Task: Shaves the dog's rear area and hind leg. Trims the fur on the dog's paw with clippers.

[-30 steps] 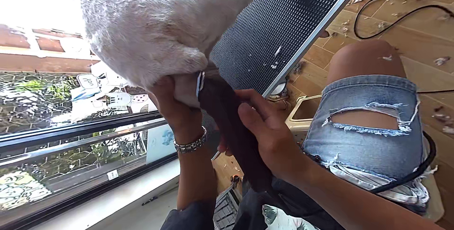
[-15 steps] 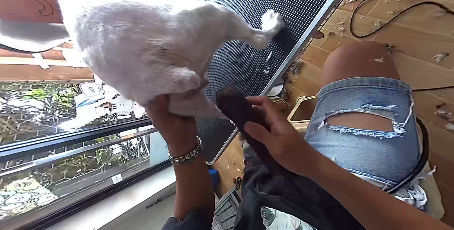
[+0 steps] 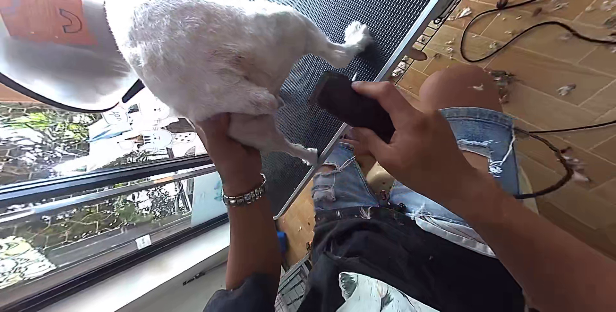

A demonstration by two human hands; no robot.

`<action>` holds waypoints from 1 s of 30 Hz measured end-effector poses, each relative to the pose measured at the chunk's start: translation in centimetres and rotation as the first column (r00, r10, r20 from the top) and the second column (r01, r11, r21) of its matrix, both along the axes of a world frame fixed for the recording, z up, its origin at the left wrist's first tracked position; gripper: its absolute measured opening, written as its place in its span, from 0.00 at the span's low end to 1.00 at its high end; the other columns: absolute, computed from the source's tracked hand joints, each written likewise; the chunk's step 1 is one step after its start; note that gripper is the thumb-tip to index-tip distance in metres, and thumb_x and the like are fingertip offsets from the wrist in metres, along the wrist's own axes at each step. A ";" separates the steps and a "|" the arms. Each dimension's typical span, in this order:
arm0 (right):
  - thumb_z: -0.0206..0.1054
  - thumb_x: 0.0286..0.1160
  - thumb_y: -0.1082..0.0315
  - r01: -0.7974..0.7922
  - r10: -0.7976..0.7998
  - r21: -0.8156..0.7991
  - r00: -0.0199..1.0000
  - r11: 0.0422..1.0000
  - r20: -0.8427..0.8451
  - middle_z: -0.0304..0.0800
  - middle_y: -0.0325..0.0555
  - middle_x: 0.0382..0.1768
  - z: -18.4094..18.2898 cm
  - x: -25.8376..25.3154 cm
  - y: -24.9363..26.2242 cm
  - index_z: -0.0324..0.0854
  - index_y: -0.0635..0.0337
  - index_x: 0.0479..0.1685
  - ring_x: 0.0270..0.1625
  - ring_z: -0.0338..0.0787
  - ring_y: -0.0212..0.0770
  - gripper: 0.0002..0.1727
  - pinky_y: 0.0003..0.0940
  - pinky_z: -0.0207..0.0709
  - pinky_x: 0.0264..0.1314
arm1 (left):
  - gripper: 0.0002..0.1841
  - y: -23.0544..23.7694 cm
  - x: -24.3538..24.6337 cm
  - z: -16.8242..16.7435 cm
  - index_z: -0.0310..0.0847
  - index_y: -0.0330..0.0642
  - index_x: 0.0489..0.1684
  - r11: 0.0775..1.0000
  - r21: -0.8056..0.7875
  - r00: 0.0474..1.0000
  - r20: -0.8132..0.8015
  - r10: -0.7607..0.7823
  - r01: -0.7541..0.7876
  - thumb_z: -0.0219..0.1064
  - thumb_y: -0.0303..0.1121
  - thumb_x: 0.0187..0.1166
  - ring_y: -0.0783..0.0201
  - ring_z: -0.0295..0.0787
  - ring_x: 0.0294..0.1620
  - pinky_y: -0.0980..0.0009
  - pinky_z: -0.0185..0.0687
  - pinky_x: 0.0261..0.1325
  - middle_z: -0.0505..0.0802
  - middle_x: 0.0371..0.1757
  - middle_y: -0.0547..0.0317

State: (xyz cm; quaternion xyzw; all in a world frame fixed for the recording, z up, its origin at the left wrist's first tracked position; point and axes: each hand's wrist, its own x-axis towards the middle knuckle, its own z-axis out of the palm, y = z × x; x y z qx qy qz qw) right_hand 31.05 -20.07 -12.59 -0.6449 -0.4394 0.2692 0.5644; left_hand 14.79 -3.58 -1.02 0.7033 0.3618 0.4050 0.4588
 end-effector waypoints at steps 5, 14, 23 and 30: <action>0.74 0.74 0.57 -0.141 0.124 -0.111 0.981 0.984 -0.146 0.91 0.41 0.53 0.0 1.8 -3.3 0.74 0.45 0.79 0.43 0.92 0.40 0.31 0.48 0.88 0.41 | 0.25 1.3 -1.0 0.0 0.71 0.51 0.62 1.000 -0.016 0.999 -0.029 0.016 -0.016 0.68 0.56 0.77 0.63 0.90 0.53 0.56 0.89 0.60 0.91 0.50 0.64; 0.74 0.68 0.50 -0.366 0.185 -0.297 0.849 0.882 -0.495 0.92 0.38 0.56 -1.7 4.5 -13.0 0.72 0.53 0.78 0.43 0.96 0.34 0.37 0.34 0.94 0.40 | 0.32 1.0 -3.1 -0.2 0.70 0.57 0.64 0.994 -0.098 0.998 -0.049 0.045 -0.050 0.80 0.54 0.64 0.75 0.89 0.53 0.67 0.89 0.58 0.91 0.50 0.77; 0.66 0.74 0.74 -0.488 0.122 -0.231 0.589 0.842 -0.799 0.94 0.48 0.51 0.4 5.3 -15.5 0.62 0.64 0.80 0.37 0.97 0.47 0.32 0.43 0.95 0.37 | 0.33 -0.6 -2.6 -0.5 0.74 0.60 0.58 0.982 -0.129 0.988 -0.092 0.127 -0.139 0.84 0.57 0.55 0.80 0.89 0.46 0.73 0.90 0.50 0.92 0.45 0.83; 0.70 0.73 0.53 -0.394 0.343 -0.255 0.913 0.883 -0.220 0.91 0.41 0.59 0.5 2.9 -10.5 0.76 0.56 0.77 0.55 0.92 0.34 0.32 0.38 0.89 0.57 | 0.28 -0.9 -2.9 -0.8 0.76 0.64 0.54 0.980 -0.192 0.998 -0.001 0.060 -0.059 0.86 0.50 0.55 0.81 0.91 0.45 0.75 0.91 0.50 0.93 0.43 0.84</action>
